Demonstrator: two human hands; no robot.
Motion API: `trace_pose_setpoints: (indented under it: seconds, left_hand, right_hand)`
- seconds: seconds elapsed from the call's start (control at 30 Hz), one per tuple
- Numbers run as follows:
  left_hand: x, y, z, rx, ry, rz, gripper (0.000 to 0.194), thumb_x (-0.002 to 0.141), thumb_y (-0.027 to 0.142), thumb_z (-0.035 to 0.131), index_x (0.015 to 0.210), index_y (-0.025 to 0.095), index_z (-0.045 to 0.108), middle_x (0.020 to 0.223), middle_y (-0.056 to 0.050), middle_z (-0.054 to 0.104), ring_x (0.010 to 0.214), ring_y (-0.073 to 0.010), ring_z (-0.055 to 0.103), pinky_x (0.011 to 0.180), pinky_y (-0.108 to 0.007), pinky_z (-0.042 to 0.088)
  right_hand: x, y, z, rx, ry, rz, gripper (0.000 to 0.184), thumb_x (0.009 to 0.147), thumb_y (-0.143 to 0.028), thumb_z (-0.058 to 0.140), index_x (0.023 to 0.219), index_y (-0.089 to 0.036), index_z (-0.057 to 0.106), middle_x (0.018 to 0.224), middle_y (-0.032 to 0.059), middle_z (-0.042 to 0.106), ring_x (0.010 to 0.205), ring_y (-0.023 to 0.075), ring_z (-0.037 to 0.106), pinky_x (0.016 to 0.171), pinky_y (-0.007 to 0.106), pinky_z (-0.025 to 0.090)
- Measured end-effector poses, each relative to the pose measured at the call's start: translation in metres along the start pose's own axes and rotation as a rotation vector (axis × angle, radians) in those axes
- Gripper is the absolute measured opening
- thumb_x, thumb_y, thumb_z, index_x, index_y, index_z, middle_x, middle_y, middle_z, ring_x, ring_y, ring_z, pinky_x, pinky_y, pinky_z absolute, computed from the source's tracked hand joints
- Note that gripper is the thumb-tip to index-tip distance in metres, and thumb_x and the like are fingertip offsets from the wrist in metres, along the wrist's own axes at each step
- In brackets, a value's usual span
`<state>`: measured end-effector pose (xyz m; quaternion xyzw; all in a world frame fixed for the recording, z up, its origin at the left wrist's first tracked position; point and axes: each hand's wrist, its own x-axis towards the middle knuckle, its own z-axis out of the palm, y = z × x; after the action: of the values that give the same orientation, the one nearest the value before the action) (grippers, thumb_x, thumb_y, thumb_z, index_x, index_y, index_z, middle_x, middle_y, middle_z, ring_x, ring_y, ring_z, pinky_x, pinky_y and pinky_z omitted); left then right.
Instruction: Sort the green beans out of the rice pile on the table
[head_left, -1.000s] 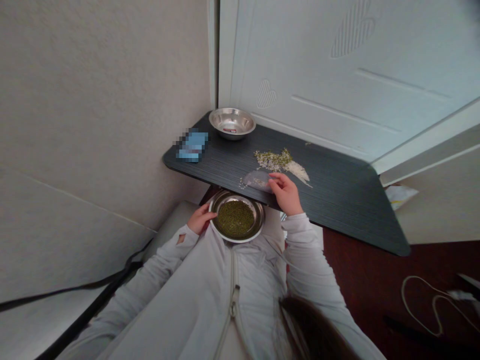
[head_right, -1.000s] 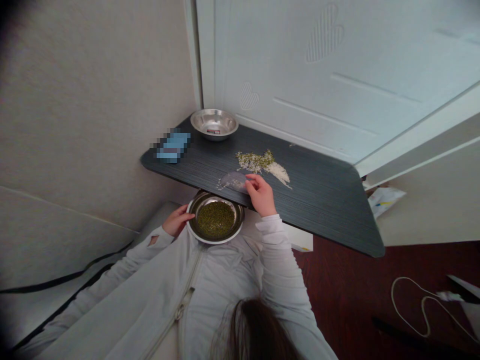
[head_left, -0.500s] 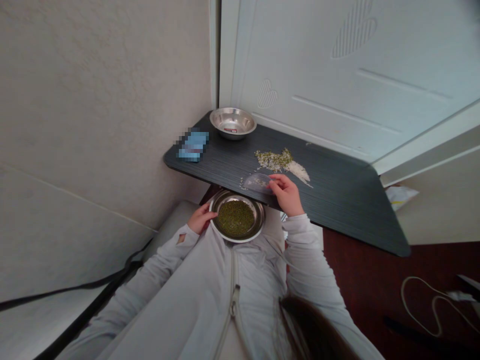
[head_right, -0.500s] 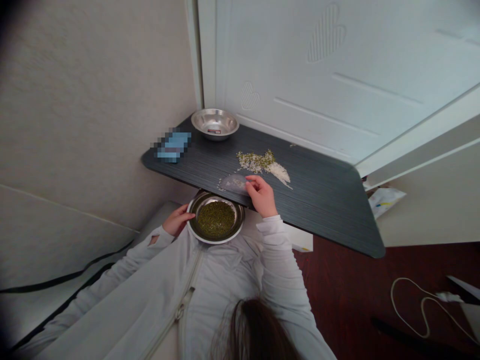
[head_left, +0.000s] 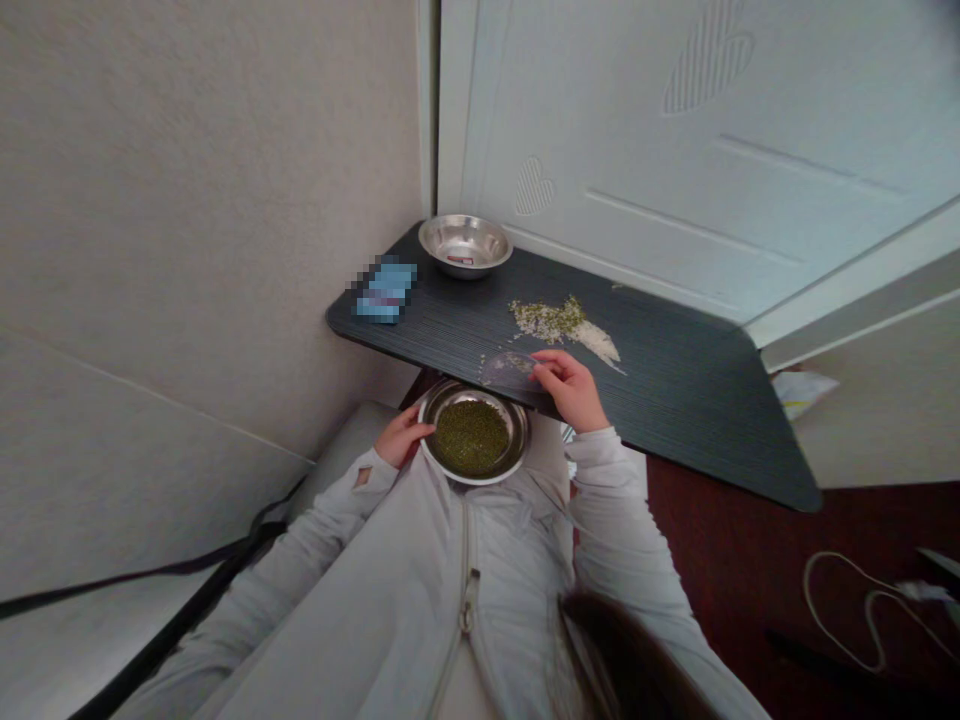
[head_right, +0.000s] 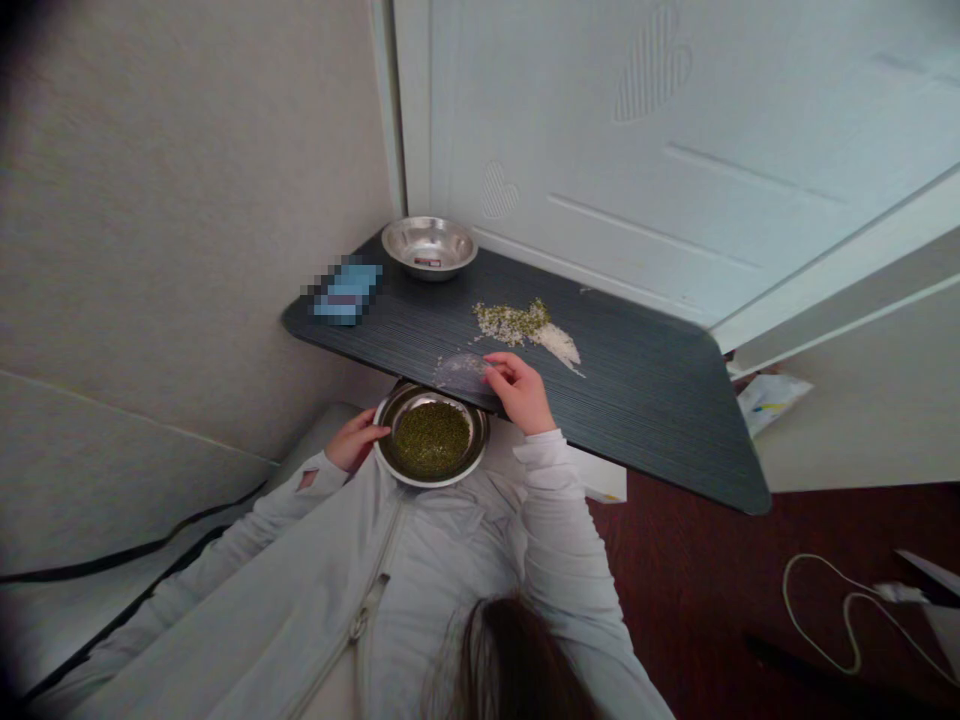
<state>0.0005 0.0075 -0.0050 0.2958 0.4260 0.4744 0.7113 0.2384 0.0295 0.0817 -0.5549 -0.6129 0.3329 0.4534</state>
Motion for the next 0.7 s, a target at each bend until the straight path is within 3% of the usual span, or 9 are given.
trace_pose_setpoints:
  seconds: [0.7]
  left_hand:
    - [0.0016,-0.0016,-0.0015,0.007,0.007,0.009,0.041,0.046,0.015,0.065,0.085,0.012,0.057,0.084,-0.004,0.062,0.088,-0.0235,0.052,0.084,-0.039,0.032]
  right_hand:
    - [0.0009,0.0023,0.0003,-0.009,0.098,0.015,0.023,0.065,-0.031,0.048,0.083,-0.017,0.053,0.055,-0.0030,0.053,0.050,0.0078,0.045,0.052,0.022,0.035]
